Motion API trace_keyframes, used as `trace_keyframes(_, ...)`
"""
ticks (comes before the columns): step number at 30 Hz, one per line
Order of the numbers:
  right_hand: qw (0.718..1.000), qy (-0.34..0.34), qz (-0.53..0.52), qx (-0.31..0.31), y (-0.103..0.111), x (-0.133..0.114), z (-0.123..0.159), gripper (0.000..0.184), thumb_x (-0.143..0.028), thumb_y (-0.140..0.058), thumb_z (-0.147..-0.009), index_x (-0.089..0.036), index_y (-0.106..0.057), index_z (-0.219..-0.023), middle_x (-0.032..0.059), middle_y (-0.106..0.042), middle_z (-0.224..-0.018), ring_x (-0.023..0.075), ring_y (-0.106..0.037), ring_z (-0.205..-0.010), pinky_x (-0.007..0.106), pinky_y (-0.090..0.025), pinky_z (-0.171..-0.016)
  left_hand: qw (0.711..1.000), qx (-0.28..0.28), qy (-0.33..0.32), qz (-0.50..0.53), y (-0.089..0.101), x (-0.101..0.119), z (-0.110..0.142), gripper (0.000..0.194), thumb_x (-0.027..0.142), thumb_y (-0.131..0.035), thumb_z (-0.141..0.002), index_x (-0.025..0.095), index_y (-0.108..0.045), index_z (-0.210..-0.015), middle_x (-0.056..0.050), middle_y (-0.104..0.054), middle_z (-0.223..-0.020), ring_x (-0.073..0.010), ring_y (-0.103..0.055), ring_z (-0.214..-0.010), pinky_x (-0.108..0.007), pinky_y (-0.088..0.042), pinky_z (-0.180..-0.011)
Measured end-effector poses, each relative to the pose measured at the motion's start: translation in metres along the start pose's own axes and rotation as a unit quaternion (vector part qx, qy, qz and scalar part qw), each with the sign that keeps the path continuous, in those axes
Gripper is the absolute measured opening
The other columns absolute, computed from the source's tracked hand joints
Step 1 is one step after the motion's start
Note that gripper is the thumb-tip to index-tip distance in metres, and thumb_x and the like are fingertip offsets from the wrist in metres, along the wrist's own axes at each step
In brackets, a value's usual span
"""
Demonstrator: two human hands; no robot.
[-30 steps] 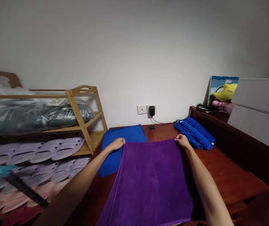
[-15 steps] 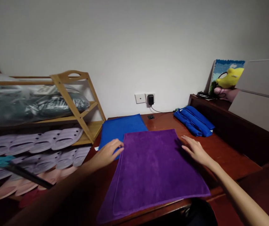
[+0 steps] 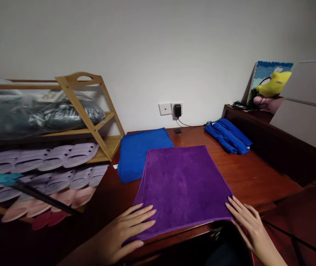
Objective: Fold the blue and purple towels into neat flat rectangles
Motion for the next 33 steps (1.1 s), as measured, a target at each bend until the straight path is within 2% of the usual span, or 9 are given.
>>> trace_keyframes(8, 0.998, 0.051, -0.003, 0.03, 0.01, 0.012, -0.004, 0.062, -0.02, -0.041, -0.087, -0.035, -0.025, -0.145, 0.0044, -0.053, -0.132, 0.0213, -0.05, -0.121, 0.033, -0.038, -0.091, 0.991, 0.065, -0.078, -0.088, -0.008, -0.011, 0.003, 0.051, 0.007, -0.035, -0.091, 0.024, -0.041, -0.138, -0.003, -0.053, -0.134, -0.02, -0.048, -0.125, -0.036, -0.041, -0.105)
trace_keyframes(12, 0.996, 0.075, 0.004, 0.058, 0.018, 0.004, -0.006, 0.056, -0.021, -0.04, -0.088, -0.028, -0.033, -0.143, 0.0065, -0.053, -0.132, 0.0206, -0.048, -0.123, 0.031, -0.037, -0.092, 0.992, 0.076, -0.094, -0.043, 0.012, -0.02, 0.012, 0.044, 0.012, -0.039, -0.092, 0.024, -0.046, -0.134, -0.002, -0.056, -0.131, -0.018, -0.051, -0.122, -0.032, -0.042, -0.103)
trace_keyframes(15, 0.995, 0.081, 0.003, 0.058, 0.017, -0.008, -0.003, 0.052, -0.021, -0.04, -0.089, -0.027, -0.038, -0.141, 0.0059, -0.054, -0.132, 0.0203, -0.047, -0.124, 0.031, -0.036, -0.093, 0.994, 0.106, -0.029, -0.002, 0.032, -0.02, 0.025, 0.037, 0.019, -0.043, -0.094, 0.029, -0.054, -0.127, 0.001, -0.058, -0.129, -0.0168, -0.054, -0.119, -0.029, -0.043, -0.101)
trace_keyframes(18, 0.995, 0.093, -0.004, 0.044, 0.016, -0.02, 0.0, 0.054, -0.019, -0.041, -0.088, -0.026, -0.037, -0.141, 0.0066, -0.053, -0.133, 0.021, -0.046, -0.126, 0.032, -0.035, -0.096, 0.998, 0.064, 0.019, -0.001, 0.039, -0.014, 0.032, 0.035, 0.021, -0.047, -0.093, 0.032, -0.056, -0.124, 0.003, -0.057, -0.13, -0.0174, -0.052, -0.121, -0.033, -0.041, -0.104)
trace_keyframes(25, 0.995, 0.092, -0.012, 0.047, 0.025, -0.021, 0.001, 0.052, -0.018, -0.047, -0.084, -0.023, -0.044, -0.136, 0.0078, -0.054, -0.132, 0.0231, -0.046, -0.126, 0.035, -0.033, -0.098, 1.0, 0.026, -0.013, -0.005, 0.02, -0.012, 0.023, 0.033, 0.022, -0.049, -0.092, 0.031, -0.058, -0.122, 0.001, -0.057, -0.13, -0.0187, -0.047, -0.126, -0.035, -0.036, -0.105)
trace_keyframes(27, 0.996, 0.064, -0.02, 0.061, 0.02, -0.018, 0.004, 0.046, -0.021, -0.05, -0.083, -0.024, -0.051, -0.129, 0.0082, -0.057, -0.129, 0.0243, -0.05, -0.121, 0.036, -0.036, -0.096, 0.999, 0.018, -0.039, -0.033, 0.013, -0.015, 0.022, 0.032, 0.021, -0.047, -0.092, 0.029, -0.059, -0.121, 0.001, -0.058, -0.129, -0.0193, -0.047, -0.126, -0.034, -0.037, -0.103)
trace_keyframes(29, 0.991, -0.016, -0.034, 0.13, 0.012, -0.016, 0.011, 0.034, -0.029, -0.054, -0.082, -0.021, -0.06, -0.114, 0.0108, -0.063, -0.115, 0.0253, -0.058, -0.107, 0.036, -0.041, -0.089, 0.996, 0.024, -0.057, -0.06, 0.007, -0.017, 0.023, 0.032, 0.019, -0.046, -0.092, 0.027, -0.059, -0.12, 0.0, -0.058, -0.129, -0.0197, -0.047, -0.126, -0.034, -0.038, -0.101)
trace_keyframes(31, 0.959, -0.17, -0.05, 0.221, 0.001, -0.018, 0.019, 0.029, -0.044, -0.057, -0.079, -0.018, -0.062, -0.091, 0.0111, -0.065, -0.09, 0.0243, -0.061, -0.083, 0.034, -0.046, -0.074, 0.994, 0.051, -0.067, -0.071, 0.002, -0.018, 0.023, 0.034, 0.016, -0.048, -0.09, 0.028, -0.059, -0.12, 0.0, -0.058, -0.129, -0.0196, -0.048, -0.125, -0.033, -0.039, -0.1)
trace_keyframes(33, 0.899, -0.347, -0.118, 0.24, -0.01, -0.024, 0.024, 0.041, -0.058, -0.056, -0.075, -0.018, -0.057, -0.073, 0.0067, -0.059, -0.07, 0.02, -0.056, -0.063, 0.03, -0.044, -0.06, 0.991, 0.084, -0.08, -0.071, -0.003, -0.019, 0.024, 0.036, 0.015, -0.05, -0.089, 0.029, -0.057, -0.122, 0.0, -0.06, -0.126, -0.0191, -0.05, -0.123, -0.032, -0.04, -0.099)
Point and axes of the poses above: each hand's wrist, its own z-axis away from the middle knuckle, its own y-axis out of the back of the hand, x = y × z, the point moved 1 cm from there along -z, towards the middle knuckle
